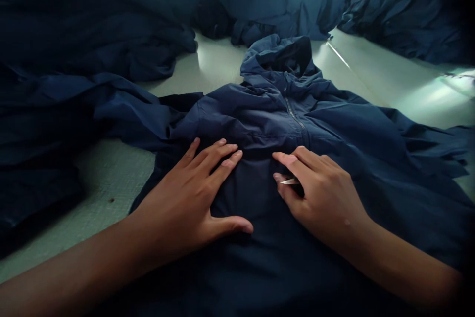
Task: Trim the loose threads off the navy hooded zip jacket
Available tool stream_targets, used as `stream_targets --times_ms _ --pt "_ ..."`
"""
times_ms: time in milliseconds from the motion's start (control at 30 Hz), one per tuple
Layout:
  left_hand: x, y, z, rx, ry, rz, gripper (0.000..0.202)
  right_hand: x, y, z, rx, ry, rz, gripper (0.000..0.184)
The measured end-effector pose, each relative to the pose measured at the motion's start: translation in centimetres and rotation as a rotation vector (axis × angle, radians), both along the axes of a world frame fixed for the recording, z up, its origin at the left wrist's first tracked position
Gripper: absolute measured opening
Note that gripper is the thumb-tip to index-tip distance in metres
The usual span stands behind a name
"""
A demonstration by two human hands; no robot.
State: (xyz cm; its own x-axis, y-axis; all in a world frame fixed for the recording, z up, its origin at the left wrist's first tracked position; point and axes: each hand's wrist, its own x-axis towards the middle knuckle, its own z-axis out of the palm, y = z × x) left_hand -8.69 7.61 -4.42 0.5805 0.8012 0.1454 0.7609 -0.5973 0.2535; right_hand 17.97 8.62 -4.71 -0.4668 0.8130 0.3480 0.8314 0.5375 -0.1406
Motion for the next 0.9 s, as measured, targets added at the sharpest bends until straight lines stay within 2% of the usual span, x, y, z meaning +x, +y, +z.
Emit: stream_targets --times_ms 100,267,400,600,733,800,900 --pt "0.1 0.1 0.1 -0.002 0.021 -0.006 0.109 0.1 0.4 0.1 -0.01 -0.041 -0.017 0.04" --pt "0.3 0.6 0.1 -0.021 0.064 -0.018 0.099 0.1 1.2 0.5 -0.09 -0.046 0.195 0.043" --pt "0.5 1.5 0.1 -0.041 0.096 -0.004 0.089 0.3 2.9 0.0 -0.135 -0.035 0.211 0.045" --pt "1.1 4.6 -0.1 -0.04 -0.009 0.016 0.067 0.8 7.3 -0.5 -0.143 -0.032 0.259 0.045" --pt "1.7 6.6 0.4 0.018 -0.071 -0.013 0.053 1.5 9.3 -0.5 -0.137 -0.032 0.268 0.045" --pt "1.8 6.3 0.8 0.052 -0.105 -0.039 0.05 2.3 9.9 -0.5 -0.136 -0.033 0.271 0.045" --pt "1.5 3.6 1.0 0.071 -0.117 -0.099 0.045 3.9 10.1 -0.7 -0.139 -0.022 0.273 0.045"
